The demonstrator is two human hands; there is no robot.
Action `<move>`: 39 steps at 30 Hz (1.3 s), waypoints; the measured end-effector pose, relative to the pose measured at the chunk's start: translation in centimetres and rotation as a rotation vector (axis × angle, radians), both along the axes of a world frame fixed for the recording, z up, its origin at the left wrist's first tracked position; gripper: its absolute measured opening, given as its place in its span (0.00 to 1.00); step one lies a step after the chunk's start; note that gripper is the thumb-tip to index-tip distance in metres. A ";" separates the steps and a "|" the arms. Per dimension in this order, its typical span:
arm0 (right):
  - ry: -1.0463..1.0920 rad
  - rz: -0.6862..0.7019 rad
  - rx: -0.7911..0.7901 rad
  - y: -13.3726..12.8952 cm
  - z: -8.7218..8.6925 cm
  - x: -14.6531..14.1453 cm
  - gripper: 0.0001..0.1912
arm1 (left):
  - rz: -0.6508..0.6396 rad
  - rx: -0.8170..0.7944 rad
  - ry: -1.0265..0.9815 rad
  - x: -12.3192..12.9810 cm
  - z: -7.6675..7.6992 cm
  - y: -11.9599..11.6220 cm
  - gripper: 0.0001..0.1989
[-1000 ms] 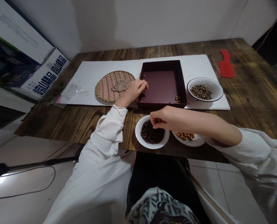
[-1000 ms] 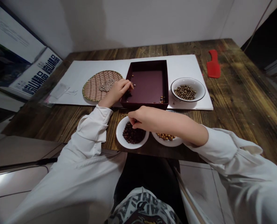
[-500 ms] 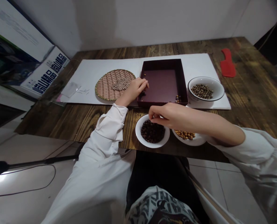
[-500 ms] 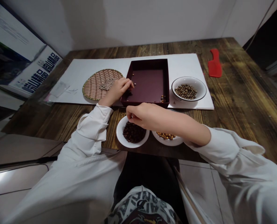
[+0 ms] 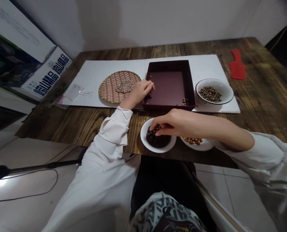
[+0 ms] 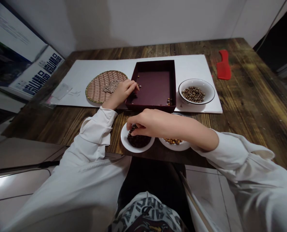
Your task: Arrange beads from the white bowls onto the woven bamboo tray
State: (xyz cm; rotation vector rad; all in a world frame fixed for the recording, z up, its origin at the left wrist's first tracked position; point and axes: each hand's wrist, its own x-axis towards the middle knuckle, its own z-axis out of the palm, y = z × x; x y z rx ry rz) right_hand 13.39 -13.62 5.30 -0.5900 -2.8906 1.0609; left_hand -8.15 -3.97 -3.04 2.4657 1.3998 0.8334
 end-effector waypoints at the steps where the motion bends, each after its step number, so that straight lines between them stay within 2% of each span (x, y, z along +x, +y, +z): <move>1: -0.001 -0.008 0.002 0.0 0.0 0.0 0.11 | -0.001 0.003 0.001 0.0 0.0 0.0 0.18; 12: 0.080 -0.154 -0.046 -0.1 0.0 0.3 0.15 | 0.000 0.008 0.014 0.0 -0.1 -0.1 0.19; 17: 0.020 -0.139 -0.191 0.0 0.3 0.6 0.17 | 0.008 0.009 0.022 0.0 -0.1 0.0 0.20; 23: 0.061 -0.141 -0.330 0.8 0.0 0.6 0.23 | 0.011 0.005 0.027 0.0 -0.1 0.0 0.20; 32: 0.193 -0.197 -0.670 1.5 -0.5 0.3 0.14 | 0.013 -0.013 0.017 0.0 0.0 -0.1 0.20; 39: 0.227 -0.165 -0.715 1.3 -0.4 0.3 0.15 | 0.014 -0.030 0.008 0.1 0.2 -0.2 0.20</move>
